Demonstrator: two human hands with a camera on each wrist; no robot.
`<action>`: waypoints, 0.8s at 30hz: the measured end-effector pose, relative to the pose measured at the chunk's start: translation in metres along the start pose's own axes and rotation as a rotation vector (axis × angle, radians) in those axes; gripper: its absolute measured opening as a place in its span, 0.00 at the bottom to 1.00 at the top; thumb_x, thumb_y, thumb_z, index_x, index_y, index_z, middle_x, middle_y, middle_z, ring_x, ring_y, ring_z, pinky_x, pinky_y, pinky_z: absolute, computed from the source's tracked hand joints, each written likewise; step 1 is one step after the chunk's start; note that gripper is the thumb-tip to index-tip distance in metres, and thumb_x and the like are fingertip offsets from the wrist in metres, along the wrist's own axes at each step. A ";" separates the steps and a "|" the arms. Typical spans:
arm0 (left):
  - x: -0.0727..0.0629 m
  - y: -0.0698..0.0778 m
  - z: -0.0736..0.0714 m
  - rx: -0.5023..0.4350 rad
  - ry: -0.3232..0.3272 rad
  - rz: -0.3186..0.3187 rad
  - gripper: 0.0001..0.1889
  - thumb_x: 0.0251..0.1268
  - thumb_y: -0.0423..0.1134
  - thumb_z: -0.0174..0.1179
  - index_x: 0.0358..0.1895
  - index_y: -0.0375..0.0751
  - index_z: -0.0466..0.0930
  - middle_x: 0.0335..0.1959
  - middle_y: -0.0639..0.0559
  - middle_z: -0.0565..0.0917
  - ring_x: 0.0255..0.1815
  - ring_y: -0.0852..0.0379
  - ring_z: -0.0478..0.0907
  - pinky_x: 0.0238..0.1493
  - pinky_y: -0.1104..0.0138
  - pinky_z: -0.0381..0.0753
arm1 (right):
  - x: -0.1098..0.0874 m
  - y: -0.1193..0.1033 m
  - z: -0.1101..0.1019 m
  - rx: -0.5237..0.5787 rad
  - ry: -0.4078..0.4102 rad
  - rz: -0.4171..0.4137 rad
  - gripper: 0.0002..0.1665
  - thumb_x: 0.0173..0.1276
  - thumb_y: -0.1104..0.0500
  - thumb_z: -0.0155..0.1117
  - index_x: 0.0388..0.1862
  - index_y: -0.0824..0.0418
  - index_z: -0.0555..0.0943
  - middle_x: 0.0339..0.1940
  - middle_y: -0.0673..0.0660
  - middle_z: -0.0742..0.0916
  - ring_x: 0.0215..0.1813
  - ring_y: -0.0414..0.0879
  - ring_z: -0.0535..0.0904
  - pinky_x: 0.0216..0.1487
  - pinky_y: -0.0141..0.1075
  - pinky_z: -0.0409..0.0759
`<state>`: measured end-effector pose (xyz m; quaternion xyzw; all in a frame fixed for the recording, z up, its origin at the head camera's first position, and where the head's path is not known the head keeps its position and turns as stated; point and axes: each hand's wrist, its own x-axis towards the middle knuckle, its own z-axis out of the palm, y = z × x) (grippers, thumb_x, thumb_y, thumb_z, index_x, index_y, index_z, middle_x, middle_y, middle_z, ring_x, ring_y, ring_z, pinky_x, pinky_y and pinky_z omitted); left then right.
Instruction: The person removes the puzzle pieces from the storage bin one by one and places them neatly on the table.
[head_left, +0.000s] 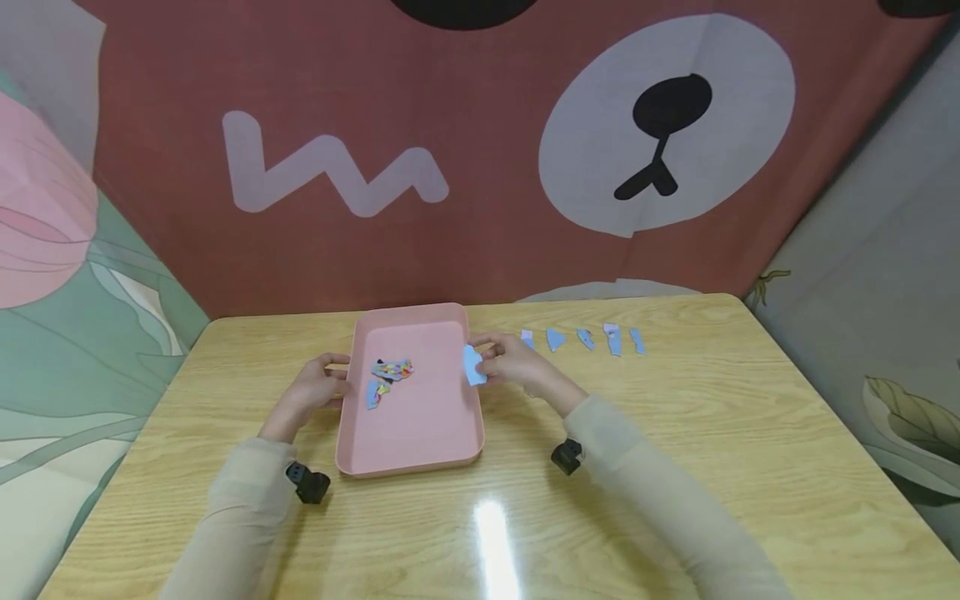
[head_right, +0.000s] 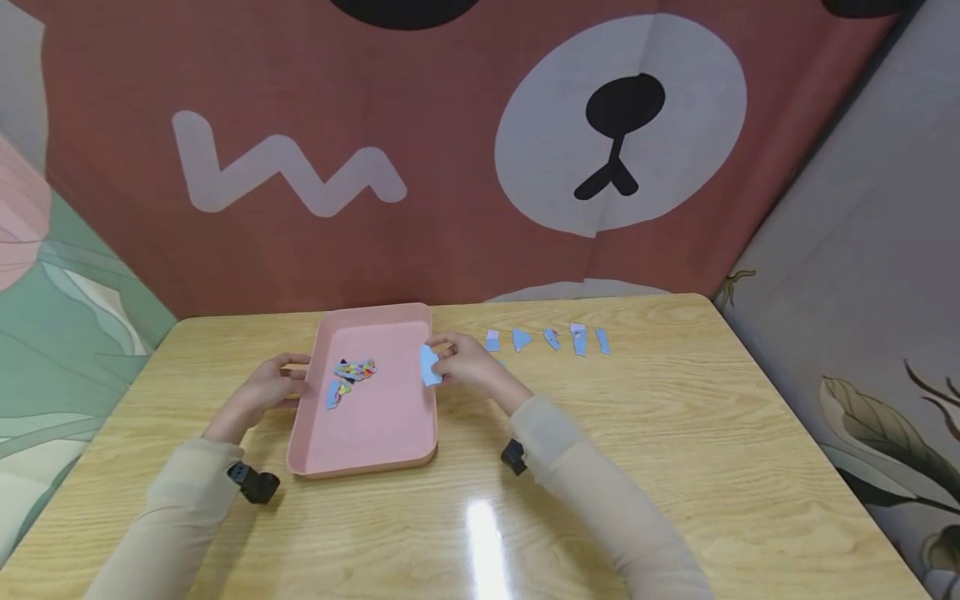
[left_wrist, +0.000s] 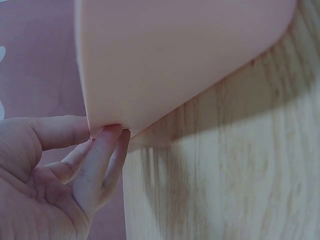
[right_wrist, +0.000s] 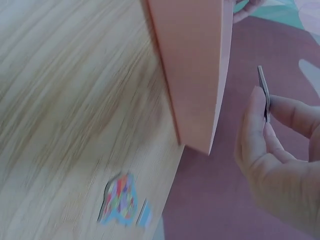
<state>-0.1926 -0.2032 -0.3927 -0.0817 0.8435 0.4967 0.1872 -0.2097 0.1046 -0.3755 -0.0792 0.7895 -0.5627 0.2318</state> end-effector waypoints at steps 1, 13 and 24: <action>0.000 0.000 0.000 -0.001 0.000 -0.002 0.32 0.65 0.27 0.51 0.71 0.28 0.52 0.65 0.26 0.66 0.59 0.39 0.74 0.47 0.60 0.84 | -0.001 0.001 -0.003 -0.008 0.000 0.002 0.29 0.67 0.69 0.55 0.68 0.64 0.67 0.34 0.51 0.70 0.36 0.41 0.71 0.57 0.48 0.80; 0.003 -0.001 0.001 0.004 0.008 -0.019 0.31 0.65 0.28 0.51 0.71 0.30 0.53 0.66 0.27 0.67 0.59 0.41 0.74 0.50 0.60 0.83 | -0.008 0.028 -0.033 -0.068 0.034 0.045 0.31 0.67 0.67 0.56 0.70 0.62 0.65 0.38 0.53 0.72 0.35 0.42 0.72 0.45 0.38 0.81; 0.000 0.001 0.000 -0.012 0.006 -0.024 0.32 0.65 0.27 0.50 0.71 0.29 0.52 0.66 0.27 0.66 0.59 0.40 0.74 0.49 0.60 0.83 | -0.013 0.048 -0.060 -0.082 0.077 0.027 0.31 0.66 0.67 0.58 0.69 0.65 0.66 0.33 0.50 0.73 0.33 0.40 0.71 0.44 0.35 0.80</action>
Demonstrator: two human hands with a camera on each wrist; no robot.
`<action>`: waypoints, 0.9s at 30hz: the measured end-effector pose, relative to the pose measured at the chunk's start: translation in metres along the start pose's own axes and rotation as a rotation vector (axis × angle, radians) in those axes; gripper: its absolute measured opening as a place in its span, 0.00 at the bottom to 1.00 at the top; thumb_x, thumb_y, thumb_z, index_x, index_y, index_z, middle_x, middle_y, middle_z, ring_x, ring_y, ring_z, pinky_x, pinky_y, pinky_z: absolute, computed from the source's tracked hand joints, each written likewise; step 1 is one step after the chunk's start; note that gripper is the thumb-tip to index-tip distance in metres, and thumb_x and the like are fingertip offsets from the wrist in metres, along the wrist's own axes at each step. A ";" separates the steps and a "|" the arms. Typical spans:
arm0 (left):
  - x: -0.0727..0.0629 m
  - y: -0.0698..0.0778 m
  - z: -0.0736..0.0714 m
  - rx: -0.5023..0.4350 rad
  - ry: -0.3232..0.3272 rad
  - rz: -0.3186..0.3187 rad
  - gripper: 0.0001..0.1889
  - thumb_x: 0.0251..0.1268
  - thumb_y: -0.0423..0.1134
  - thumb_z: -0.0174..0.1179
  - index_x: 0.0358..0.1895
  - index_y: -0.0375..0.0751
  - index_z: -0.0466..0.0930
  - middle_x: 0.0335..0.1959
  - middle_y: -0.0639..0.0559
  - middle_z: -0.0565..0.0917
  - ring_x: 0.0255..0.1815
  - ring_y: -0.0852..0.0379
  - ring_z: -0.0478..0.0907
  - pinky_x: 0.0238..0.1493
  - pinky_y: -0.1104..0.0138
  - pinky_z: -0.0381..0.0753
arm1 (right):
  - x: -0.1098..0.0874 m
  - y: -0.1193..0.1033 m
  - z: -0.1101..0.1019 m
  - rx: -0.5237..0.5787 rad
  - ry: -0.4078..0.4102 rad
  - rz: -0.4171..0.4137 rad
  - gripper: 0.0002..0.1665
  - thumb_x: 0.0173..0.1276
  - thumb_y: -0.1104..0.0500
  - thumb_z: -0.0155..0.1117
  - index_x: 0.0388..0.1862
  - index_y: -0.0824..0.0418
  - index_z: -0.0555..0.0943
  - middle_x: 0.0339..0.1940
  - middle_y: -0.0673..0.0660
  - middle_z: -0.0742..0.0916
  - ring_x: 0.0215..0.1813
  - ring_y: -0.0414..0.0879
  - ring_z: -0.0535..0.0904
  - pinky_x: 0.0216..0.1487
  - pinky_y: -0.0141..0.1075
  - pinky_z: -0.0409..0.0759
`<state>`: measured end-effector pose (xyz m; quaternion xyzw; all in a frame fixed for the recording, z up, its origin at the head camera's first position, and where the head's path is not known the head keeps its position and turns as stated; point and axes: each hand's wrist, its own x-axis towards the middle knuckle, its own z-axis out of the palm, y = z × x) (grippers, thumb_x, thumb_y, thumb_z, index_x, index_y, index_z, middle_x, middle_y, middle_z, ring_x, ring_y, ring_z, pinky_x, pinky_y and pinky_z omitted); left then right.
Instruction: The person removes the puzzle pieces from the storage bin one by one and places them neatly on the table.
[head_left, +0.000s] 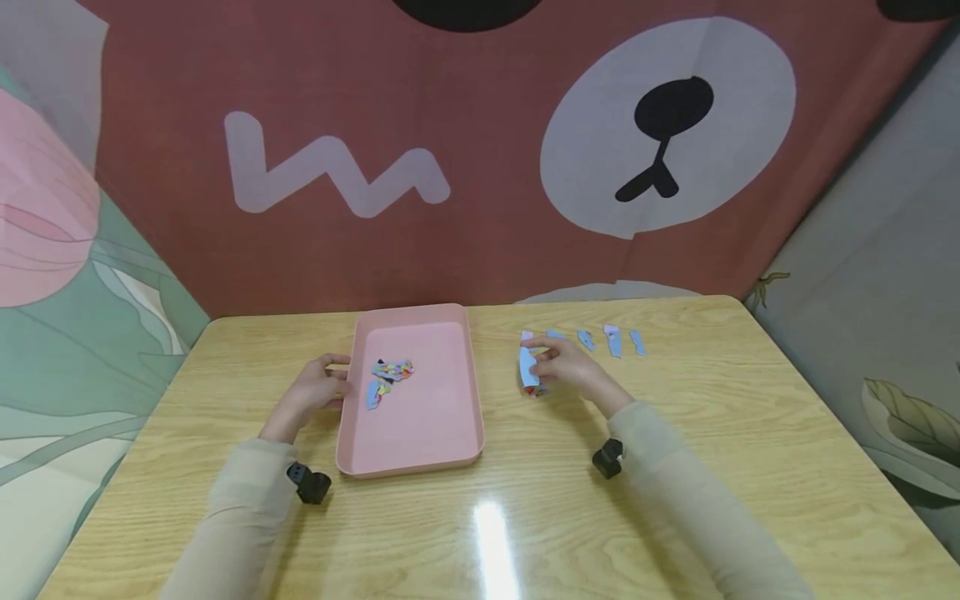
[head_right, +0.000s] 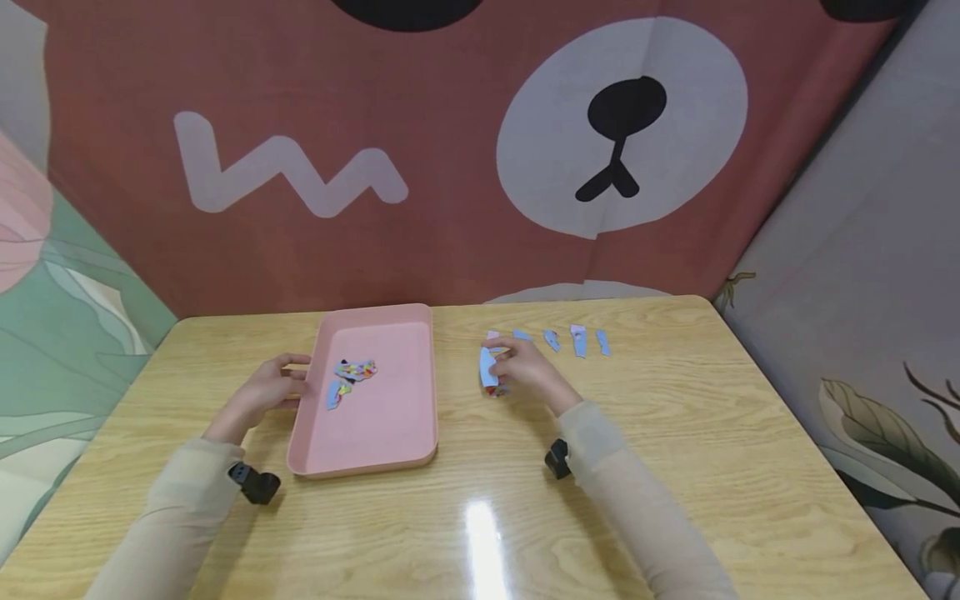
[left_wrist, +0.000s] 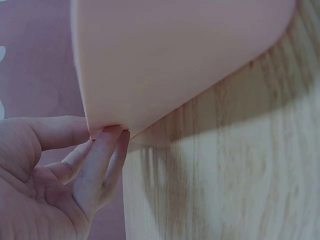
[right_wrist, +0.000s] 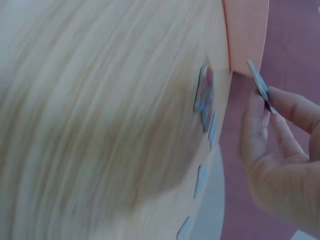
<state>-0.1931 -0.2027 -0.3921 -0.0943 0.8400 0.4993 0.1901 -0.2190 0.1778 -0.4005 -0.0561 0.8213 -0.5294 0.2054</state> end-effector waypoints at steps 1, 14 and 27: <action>0.000 0.000 0.000 0.000 0.000 -0.001 0.32 0.65 0.27 0.50 0.71 0.29 0.52 0.66 0.27 0.66 0.59 0.41 0.74 0.49 0.60 0.83 | 0.000 0.002 -0.002 -0.002 0.002 0.004 0.31 0.66 0.67 0.57 0.69 0.65 0.66 0.35 0.51 0.74 0.36 0.40 0.72 0.48 0.37 0.82; 0.000 -0.001 0.000 0.012 -0.007 0.009 0.32 0.65 0.28 0.50 0.71 0.29 0.52 0.66 0.27 0.66 0.59 0.41 0.74 0.48 0.61 0.84 | -0.005 0.025 -0.025 0.034 0.012 0.052 0.31 0.68 0.69 0.53 0.69 0.71 0.62 0.45 0.56 0.74 0.40 0.38 0.74 0.51 0.36 0.82; 0.003 -0.002 0.001 0.018 0.017 -0.001 0.32 0.64 0.28 0.52 0.71 0.30 0.53 0.65 0.28 0.67 0.57 0.42 0.75 0.49 0.61 0.83 | -0.009 0.033 -0.037 0.047 -0.002 0.082 0.33 0.65 0.72 0.54 0.69 0.73 0.61 0.35 0.49 0.73 0.38 0.36 0.73 0.53 0.35 0.82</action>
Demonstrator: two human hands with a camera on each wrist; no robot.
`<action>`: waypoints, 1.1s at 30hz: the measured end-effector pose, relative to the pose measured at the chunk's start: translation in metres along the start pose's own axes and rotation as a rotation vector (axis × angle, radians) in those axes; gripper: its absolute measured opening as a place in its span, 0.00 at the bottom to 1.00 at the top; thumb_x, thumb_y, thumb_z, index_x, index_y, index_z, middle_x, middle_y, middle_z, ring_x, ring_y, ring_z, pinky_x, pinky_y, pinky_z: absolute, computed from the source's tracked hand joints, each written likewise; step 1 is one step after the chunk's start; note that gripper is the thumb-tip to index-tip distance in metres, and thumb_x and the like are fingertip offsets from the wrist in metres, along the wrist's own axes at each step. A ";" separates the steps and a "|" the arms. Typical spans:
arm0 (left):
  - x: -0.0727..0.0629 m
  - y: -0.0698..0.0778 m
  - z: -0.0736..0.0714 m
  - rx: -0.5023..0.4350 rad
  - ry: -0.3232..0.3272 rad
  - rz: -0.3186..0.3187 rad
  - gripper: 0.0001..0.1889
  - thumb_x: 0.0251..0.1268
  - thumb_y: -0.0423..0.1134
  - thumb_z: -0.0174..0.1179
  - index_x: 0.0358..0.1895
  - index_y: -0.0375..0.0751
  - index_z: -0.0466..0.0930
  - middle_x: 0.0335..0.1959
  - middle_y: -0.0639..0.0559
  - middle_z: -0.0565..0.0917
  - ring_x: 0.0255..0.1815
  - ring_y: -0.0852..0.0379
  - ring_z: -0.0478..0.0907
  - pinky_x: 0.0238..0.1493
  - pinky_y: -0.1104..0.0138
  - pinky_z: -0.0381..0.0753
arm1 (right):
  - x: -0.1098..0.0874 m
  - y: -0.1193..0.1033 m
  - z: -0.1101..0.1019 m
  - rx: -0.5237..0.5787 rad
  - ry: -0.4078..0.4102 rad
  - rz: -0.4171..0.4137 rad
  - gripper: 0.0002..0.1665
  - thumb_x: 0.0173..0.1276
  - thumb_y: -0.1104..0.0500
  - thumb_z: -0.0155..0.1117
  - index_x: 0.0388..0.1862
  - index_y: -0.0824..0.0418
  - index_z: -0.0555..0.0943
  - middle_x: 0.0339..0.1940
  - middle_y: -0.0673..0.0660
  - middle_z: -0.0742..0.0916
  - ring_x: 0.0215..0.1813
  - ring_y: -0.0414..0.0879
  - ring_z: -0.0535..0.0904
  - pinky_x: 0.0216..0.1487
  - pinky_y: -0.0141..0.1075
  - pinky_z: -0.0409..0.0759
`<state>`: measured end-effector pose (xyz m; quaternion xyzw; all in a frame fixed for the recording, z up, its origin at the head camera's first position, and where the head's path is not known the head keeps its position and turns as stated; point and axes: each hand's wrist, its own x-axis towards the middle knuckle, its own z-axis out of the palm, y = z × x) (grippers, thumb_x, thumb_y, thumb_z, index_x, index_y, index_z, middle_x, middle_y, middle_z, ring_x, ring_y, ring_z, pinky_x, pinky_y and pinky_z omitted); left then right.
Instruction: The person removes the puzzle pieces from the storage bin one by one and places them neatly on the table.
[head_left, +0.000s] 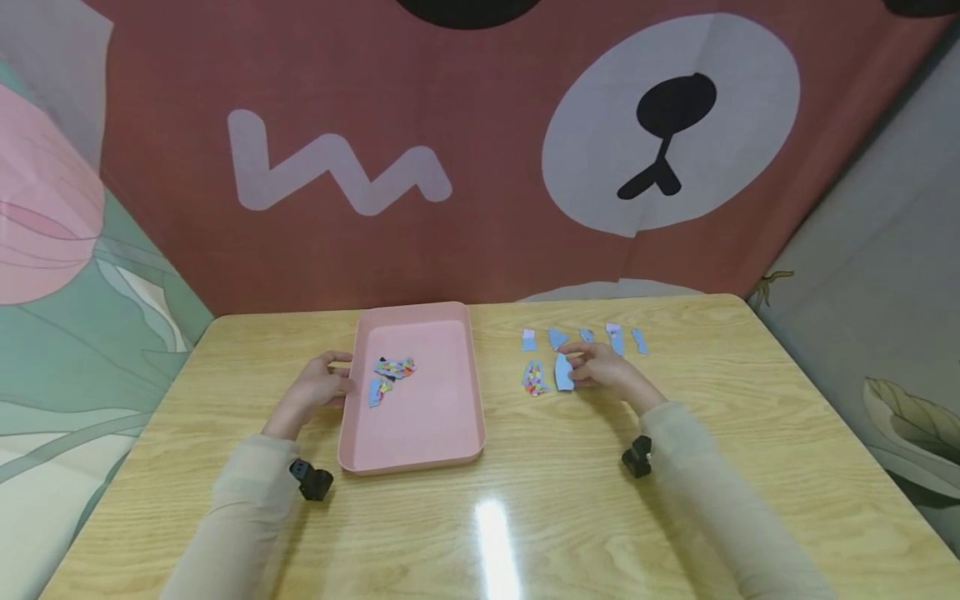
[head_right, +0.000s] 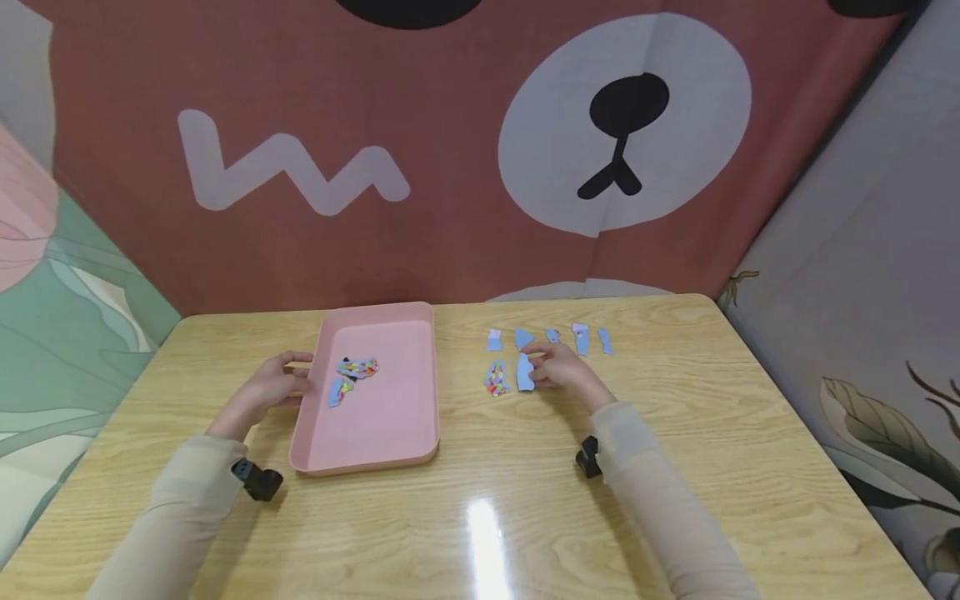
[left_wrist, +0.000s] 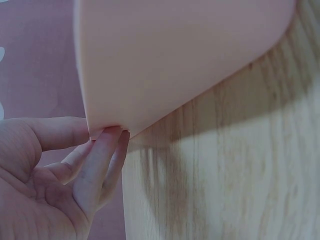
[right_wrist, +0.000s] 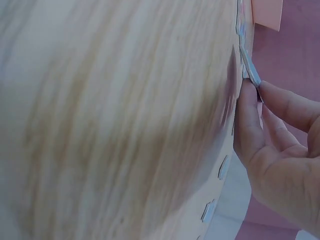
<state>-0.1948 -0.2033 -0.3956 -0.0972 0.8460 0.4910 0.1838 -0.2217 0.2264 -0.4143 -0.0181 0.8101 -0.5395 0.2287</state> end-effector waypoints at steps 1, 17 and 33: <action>0.000 0.000 0.000 0.003 0.000 -0.001 0.32 0.64 0.28 0.52 0.71 0.30 0.53 0.65 0.28 0.67 0.58 0.42 0.75 0.49 0.60 0.83 | 0.000 0.001 -0.001 0.002 0.001 0.004 0.33 0.65 0.72 0.54 0.70 0.72 0.61 0.35 0.49 0.73 0.37 0.36 0.73 0.53 0.34 0.82; -0.002 0.001 0.000 -0.008 -0.011 0.004 0.32 0.65 0.27 0.51 0.72 0.29 0.51 0.66 0.26 0.66 0.60 0.39 0.73 0.48 0.60 0.83 | 0.005 0.008 -0.003 0.043 0.025 0.032 0.33 0.64 0.74 0.55 0.68 0.76 0.61 0.35 0.50 0.75 0.34 0.33 0.77 0.41 0.26 0.82; -0.001 0.001 0.000 0.005 0.005 -0.002 0.32 0.64 0.27 0.52 0.71 0.29 0.53 0.65 0.27 0.67 0.58 0.41 0.75 0.48 0.61 0.83 | 0.009 0.007 -0.003 -0.005 0.070 0.041 0.29 0.63 0.74 0.57 0.65 0.76 0.67 0.39 0.54 0.78 0.34 0.36 0.75 0.36 0.26 0.80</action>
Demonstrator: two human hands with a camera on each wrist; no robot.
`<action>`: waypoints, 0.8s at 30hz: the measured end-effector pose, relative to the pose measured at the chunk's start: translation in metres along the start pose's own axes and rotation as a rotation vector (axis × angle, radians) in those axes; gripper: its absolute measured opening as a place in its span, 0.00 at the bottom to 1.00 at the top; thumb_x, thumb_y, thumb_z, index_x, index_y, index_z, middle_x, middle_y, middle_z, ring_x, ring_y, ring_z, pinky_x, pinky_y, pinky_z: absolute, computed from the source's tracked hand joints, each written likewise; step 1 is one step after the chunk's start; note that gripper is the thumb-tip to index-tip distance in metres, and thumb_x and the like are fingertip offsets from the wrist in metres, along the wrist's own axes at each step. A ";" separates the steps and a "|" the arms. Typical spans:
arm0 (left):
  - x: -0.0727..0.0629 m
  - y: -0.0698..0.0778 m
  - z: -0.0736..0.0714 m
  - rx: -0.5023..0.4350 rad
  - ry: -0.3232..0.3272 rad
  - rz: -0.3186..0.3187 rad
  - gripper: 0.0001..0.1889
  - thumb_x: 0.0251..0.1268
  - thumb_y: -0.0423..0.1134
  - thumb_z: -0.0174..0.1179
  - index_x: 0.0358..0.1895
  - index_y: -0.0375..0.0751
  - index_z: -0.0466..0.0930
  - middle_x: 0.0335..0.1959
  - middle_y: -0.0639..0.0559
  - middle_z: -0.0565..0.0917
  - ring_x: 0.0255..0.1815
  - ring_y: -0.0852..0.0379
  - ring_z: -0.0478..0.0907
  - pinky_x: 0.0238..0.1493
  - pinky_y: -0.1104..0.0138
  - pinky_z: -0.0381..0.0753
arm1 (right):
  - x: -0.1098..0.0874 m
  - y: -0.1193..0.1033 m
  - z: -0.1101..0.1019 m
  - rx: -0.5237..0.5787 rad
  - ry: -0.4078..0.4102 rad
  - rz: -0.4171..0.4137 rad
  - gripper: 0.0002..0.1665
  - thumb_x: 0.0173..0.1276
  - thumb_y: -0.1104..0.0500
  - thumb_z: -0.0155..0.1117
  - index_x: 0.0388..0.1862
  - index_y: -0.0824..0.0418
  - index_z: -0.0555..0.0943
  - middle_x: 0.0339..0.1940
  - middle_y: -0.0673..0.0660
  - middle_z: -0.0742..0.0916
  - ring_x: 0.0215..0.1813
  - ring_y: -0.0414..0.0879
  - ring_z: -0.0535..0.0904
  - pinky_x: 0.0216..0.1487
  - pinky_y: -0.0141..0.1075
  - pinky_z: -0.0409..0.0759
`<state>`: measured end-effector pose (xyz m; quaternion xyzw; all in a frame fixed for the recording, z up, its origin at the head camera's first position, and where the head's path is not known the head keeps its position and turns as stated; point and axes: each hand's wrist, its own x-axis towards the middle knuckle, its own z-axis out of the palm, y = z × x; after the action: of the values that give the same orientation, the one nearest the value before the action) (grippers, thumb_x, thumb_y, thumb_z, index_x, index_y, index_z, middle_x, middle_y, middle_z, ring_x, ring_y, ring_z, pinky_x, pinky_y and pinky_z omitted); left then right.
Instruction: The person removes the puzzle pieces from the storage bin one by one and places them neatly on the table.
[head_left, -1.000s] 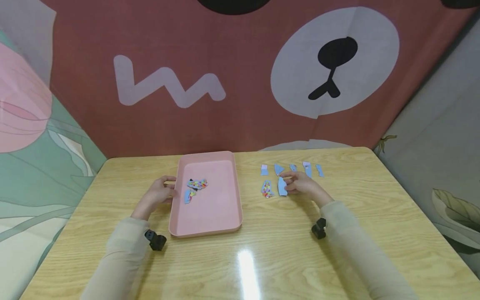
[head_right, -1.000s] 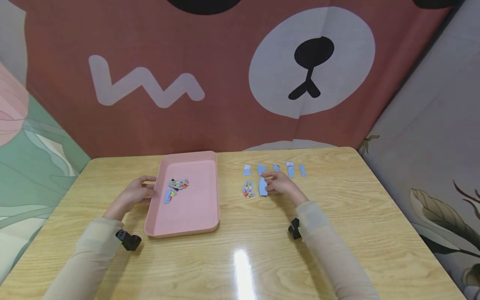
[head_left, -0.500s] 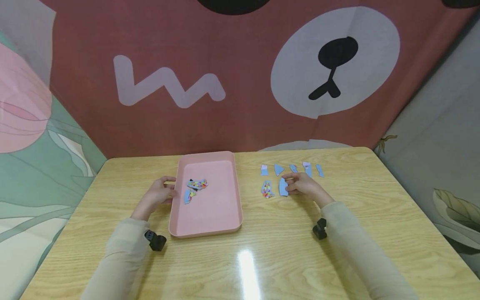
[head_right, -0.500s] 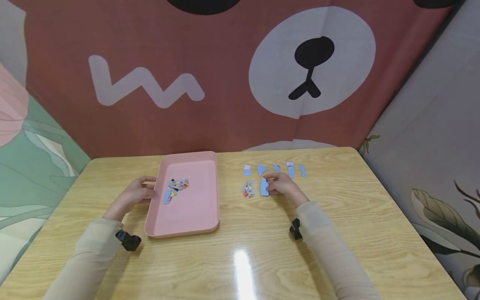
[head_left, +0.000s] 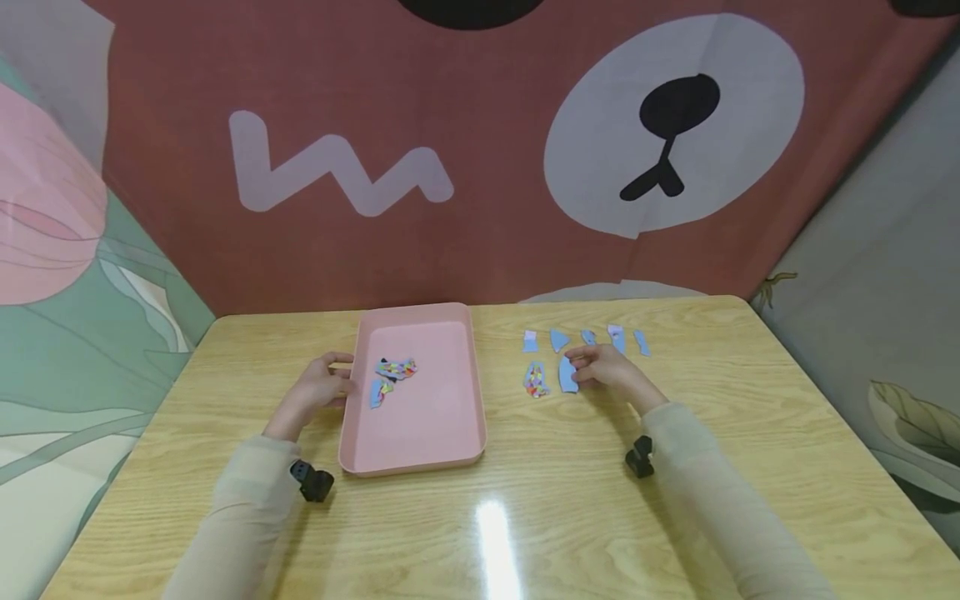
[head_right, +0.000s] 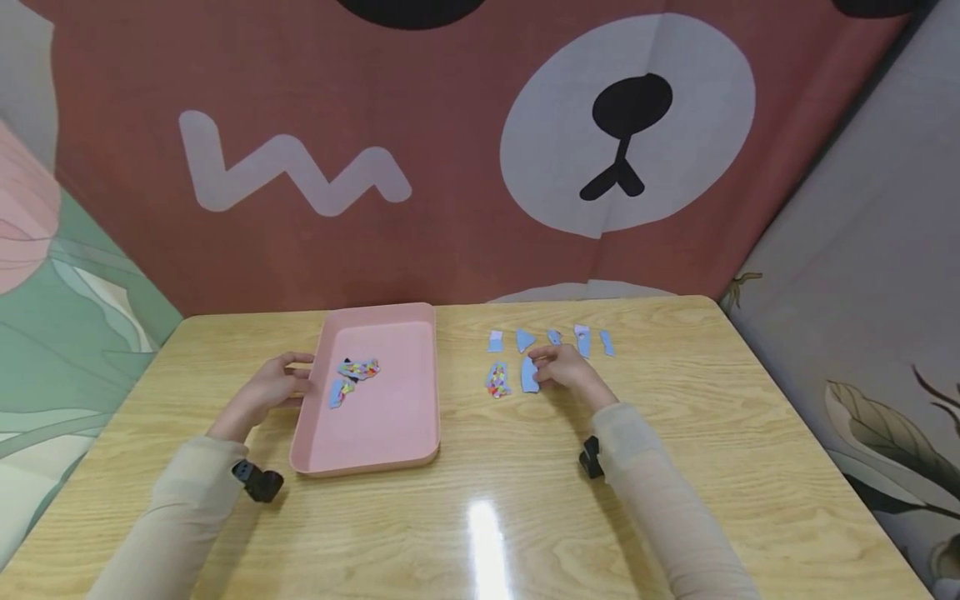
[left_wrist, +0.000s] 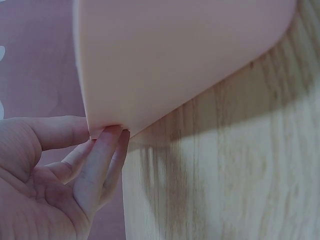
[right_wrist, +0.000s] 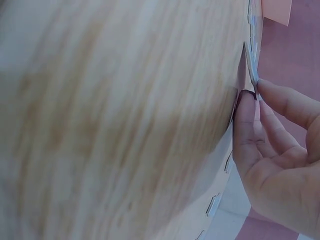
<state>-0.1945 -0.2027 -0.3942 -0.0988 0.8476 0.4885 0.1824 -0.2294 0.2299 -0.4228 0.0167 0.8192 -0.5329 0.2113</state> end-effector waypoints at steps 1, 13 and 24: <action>0.000 0.000 0.000 -0.001 0.001 -0.001 0.32 0.64 0.27 0.52 0.71 0.29 0.53 0.65 0.27 0.67 0.58 0.41 0.75 0.48 0.61 0.83 | 0.000 0.000 0.000 -0.004 -0.001 -0.001 0.29 0.63 0.74 0.57 0.64 0.76 0.67 0.39 0.54 0.78 0.34 0.36 0.75 0.36 0.25 0.80; 0.001 0.000 -0.001 -0.002 -0.003 -0.001 0.32 0.64 0.27 0.52 0.71 0.30 0.53 0.66 0.27 0.67 0.58 0.42 0.75 0.49 0.59 0.83 | -0.001 -0.008 -0.003 -0.025 -0.005 -0.001 0.28 0.68 0.70 0.55 0.65 0.77 0.65 0.56 0.70 0.79 0.37 0.34 0.78 0.41 0.26 0.81; 0.000 0.001 0.000 -0.003 -0.009 0.005 0.32 0.64 0.27 0.51 0.71 0.30 0.53 0.66 0.27 0.67 0.58 0.42 0.75 0.48 0.60 0.83 | 0.001 -0.031 0.004 -0.107 0.014 -0.017 0.28 0.71 0.63 0.53 0.68 0.72 0.66 0.61 0.71 0.78 0.43 0.39 0.79 0.50 0.34 0.80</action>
<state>-0.1946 -0.2021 -0.3933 -0.0947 0.8463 0.4905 0.1850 -0.2369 0.2127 -0.3980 0.0022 0.8479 -0.4902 0.2018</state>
